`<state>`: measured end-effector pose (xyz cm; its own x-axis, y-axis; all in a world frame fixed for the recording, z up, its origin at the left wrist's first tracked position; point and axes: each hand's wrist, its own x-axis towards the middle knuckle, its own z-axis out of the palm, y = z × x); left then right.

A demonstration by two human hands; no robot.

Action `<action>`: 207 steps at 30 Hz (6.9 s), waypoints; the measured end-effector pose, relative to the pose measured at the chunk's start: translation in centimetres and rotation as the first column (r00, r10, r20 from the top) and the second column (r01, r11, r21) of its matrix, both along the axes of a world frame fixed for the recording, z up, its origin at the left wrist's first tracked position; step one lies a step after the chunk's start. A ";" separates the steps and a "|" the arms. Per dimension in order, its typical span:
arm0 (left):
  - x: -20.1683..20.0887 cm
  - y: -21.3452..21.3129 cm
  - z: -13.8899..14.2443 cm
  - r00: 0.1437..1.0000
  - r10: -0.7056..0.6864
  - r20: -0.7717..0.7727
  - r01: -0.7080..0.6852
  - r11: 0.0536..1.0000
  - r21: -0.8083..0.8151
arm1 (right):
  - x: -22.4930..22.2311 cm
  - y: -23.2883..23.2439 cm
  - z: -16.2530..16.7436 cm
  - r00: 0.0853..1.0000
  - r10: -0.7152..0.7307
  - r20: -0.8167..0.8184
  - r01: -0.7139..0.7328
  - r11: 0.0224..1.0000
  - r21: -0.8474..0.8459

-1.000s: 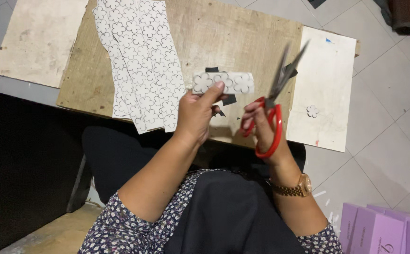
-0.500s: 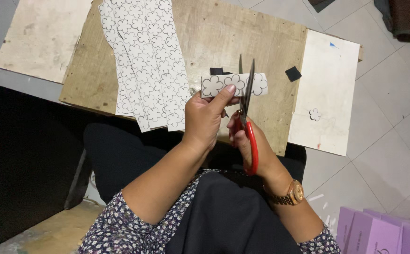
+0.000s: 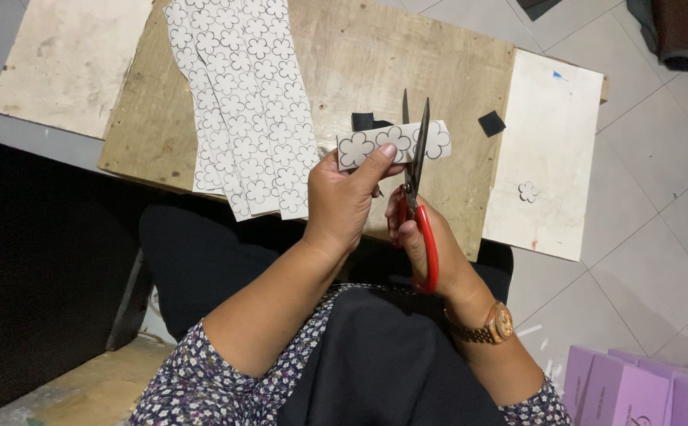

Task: The person cuts small flower-shaped pieces from white patterned material using red-handled scissors, trimming around drawn outlines one piece at a time. They hold each piece in one hand while cutting, set finished flower cutouts on the table, and continue with the next piece.

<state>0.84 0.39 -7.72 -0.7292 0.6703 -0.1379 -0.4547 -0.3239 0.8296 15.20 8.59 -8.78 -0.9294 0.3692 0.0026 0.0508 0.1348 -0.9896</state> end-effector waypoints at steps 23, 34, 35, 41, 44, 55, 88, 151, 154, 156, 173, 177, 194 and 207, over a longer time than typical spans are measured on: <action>-0.4 0.0 0.3 0.999 0.024 -0.025 -0.025 0.998 -0.062 | 0.0 -0.3 -0.2 0.999 -0.032 0.036 0.032 0.999 0.004; -0.6 0.3 0.0 0.999 0.033 0.018 -0.032 0.998 -0.051 | 0.0 -0.4 -1.2 0.991 -0.107 0.076 0.115 0.987 -0.114; -0.6 0.3 0.0 0.999 0.033 0.021 -0.032 0.998 -0.048 | 0.0 -0.4 -1.3 0.990 -0.114 0.086 0.124 0.986 -0.112; -0.7 0.3 -0.3 0.999 0.025 0.040 -0.024 0.999 -0.033 | 0.0 -0.5 -1.4 0.984 -0.141 0.111 0.152 0.983 -0.099; -1.0 0.3 -0.5 0.998 0.019 0.053 -0.019 1.000 -0.006 | -0.1 -0.4 -1.4 0.980 -0.151 0.133 0.166 0.980 -0.113; -2.0 0.6 -1.3 0.998 0.014 0.063 -0.010 0.997 -0.070 | -0.3 0.0 -2.1 0.958 -0.173 0.228 0.206 0.970 -0.127; -2.1 0.8 -2.7 0.995 0.004 0.095 0.004 0.996 -0.087 | 0.0 0.3 -1.4 0.990 0.015 0.142 -0.031 0.993 0.110; -1.5 0.3 -0.7 0.988 -0.079 0.130 0.092 0.991 -0.101 | 0.0 -0.5 -1.8 0.989 -0.112 0.101 0.120 0.990 -0.080; -1.6 0.3 -0.7 0.988 -0.078 0.136 0.092 0.991 -0.098 | -0.1 -0.5 -1.9 0.984 -0.131 0.123 0.151 0.973 -0.174; -1.6 0.3 -0.7 0.987 -0.074 0.140 0.087 0.992 -0.087 | -0.1 -0.5 -2.0 0.983 -0.134 0.127 0.155 0.972 -0.175; -2.1 1.1 -1.8 0.988 -0.058 0.140 0.071 0.994 -0.086 | 0.0 0.0 -3.1 0.963 -0.180 0.200 0.199 0.977 -0.076; -2.2 2.1 -2.6 0.986 -0.053 0.156 0.073 0.989 -0.126 | 0.0 0.2 -3.6 0.956 -0.205 0.212 0.235 0.963 -0.130; -3.4 3.4 -3.2 0.939 0.074 -0.337 -0.190 0.926 -0.327 | -0.2 1.8 -5.0 0.879 -0.341 0.333 0.410 0.897 -0.163; -0.1 6.8 -5.0 0.481 -0.251 -0.840 -0.315 0.845 -0.432 | 2.9 4.4 -5.3 0.777 -0.604 0.181 0.628 0.716 -0.305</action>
<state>0.72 7.22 -12.69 -0.6744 0.6840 0.2780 0.5625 0.2321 0.7936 18.13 13.04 -14.06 -0.4898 0.8263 -0.2780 0.0700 -0.2806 -0.9573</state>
